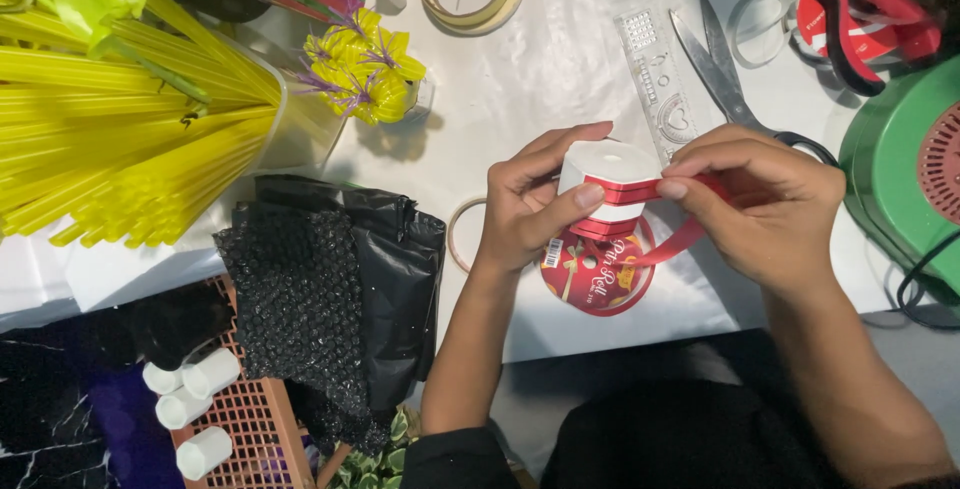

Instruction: Wrapping a red decorative ribbon around a small white cylindrical object and cutting it to size.

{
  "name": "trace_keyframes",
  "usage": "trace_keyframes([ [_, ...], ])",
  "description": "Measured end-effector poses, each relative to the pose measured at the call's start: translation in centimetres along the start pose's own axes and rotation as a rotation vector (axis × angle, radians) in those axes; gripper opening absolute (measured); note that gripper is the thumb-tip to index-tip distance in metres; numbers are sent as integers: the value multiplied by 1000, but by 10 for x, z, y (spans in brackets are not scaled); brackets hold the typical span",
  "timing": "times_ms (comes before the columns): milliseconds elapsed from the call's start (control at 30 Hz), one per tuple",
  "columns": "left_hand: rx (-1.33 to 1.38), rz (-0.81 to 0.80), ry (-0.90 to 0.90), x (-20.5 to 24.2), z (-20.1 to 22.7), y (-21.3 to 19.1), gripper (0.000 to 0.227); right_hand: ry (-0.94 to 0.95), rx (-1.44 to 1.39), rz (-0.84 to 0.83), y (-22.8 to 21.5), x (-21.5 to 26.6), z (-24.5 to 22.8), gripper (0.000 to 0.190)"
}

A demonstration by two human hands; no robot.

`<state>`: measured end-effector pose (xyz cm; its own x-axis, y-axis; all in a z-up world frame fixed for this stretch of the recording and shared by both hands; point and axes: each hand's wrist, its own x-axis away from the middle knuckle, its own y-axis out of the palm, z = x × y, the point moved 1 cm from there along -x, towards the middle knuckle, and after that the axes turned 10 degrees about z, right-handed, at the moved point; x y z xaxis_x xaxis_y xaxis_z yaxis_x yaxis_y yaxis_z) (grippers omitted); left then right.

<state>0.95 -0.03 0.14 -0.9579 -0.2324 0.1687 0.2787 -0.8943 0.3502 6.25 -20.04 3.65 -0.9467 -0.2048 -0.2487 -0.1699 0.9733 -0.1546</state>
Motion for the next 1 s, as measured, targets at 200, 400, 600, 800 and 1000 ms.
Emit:
trace_keyframes([
  [200,29,-35,27,2,-1,-1,49,27,-52,-13,1,1,2,9],
  [400,32,-10,41,0,-1,1,48,20,-32,1,1,-2,-6,8],
  [600,18,26,59,0,-5,2,48,-12,-4,-9,-3,-5,-5,8],
  [800,25,25,54,1,-5,3,48,15,-14,-8,0,-5,-6,8],
  [1000,29,17,57,1,-5,3,49,56,-24,-11,0,-3,-2,9],
])
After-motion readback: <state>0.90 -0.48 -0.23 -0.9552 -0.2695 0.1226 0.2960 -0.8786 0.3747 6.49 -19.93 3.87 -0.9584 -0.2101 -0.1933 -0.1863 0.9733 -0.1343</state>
